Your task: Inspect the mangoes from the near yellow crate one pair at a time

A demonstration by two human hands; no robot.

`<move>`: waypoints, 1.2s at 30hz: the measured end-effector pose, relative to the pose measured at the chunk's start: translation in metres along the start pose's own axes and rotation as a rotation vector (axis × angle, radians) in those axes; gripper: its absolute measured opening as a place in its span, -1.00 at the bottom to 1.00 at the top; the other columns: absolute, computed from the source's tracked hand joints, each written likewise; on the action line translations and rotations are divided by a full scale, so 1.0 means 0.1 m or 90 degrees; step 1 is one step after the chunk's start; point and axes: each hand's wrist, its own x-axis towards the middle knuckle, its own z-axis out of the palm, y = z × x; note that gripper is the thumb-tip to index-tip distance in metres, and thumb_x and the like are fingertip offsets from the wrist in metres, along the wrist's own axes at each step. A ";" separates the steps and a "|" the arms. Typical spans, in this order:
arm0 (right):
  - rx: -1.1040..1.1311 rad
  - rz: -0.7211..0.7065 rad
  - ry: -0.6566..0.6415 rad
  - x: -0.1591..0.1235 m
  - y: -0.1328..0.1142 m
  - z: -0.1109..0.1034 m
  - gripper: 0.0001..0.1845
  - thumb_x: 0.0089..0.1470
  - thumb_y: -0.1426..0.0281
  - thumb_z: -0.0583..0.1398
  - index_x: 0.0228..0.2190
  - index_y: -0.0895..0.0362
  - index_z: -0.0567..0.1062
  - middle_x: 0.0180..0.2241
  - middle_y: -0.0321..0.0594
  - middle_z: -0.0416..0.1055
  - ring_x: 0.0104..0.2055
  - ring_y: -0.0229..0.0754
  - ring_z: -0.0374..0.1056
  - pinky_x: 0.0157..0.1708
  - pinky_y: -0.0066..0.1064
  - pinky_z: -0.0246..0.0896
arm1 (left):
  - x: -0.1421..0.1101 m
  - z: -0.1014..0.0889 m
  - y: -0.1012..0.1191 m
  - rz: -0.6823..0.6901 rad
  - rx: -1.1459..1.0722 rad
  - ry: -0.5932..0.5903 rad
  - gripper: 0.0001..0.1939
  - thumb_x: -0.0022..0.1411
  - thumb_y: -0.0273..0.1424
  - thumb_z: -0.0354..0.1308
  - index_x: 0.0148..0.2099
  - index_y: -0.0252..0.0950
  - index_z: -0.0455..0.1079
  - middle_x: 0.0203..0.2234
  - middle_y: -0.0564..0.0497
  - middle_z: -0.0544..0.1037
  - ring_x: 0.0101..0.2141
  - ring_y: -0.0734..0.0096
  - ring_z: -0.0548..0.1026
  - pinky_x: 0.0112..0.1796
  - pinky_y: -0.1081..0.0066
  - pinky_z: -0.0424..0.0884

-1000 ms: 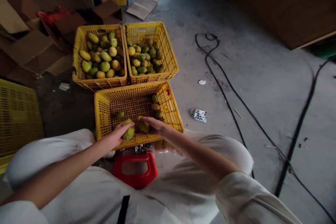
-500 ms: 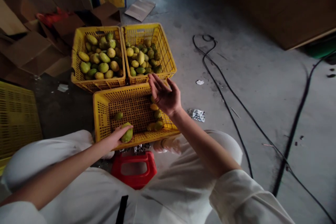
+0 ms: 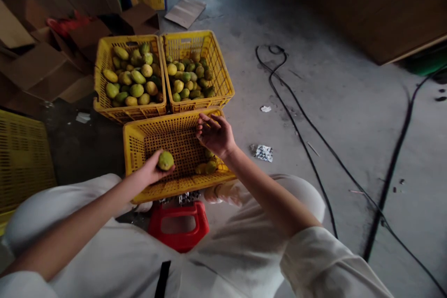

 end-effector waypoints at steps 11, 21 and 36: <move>0.007 -0.001 -0.003 0.01 0.03 -0.03 -0.79 0.16 0.29 0.29 -0.14 0.02 0.57 -0.37 -0.23 0.59 -0.32 -0.10 0.47 -0.34 -0.32 0.51 | -0.52 0.02 1.08 0.539 -0.295 -0.166 -0.56 0.62 -0.16 -0.15 0.24 -0.19 0.46 0.16 -0.14 0.71 0.31 0.32 0.57 0.16 0.36 0.59; 0.043 0.006 0.038 0.03 0.01 -0.10 -0.88 0.18 0.35 0.25 -0.22 0.04 0.56 -0.41 -0.26 0.54 -0.39 -0.16 0.42 -0.39 -0.40 0.45 | -0.40 -0.02 0.96 0.495 -0.268 -0.142 -0.57 0.52 -0.13 0.01 0.23 -0.19 0.48 0.08 -0.21 0.73 0.20 0.13 0.65 0.09 0.19 0.65; 0.148 0.000 0.051 0.11 -0.12 -0.31 -0.90 0.20 0.41 0.23 -0.22 0.08 0.54 -0.46 -0.26 0.54 -0.44 -0.20 0.44 -0.46 -0.45 0.43 | -0.47 0.05 0.88 0.404 -0.273 -0.150 -0.59 0.50 -0.11 0.04 0.17 -0.21 0.51 -0.05 -0.20 0.75 -0.04 0.20 0.75 -0.09 0.30 0.68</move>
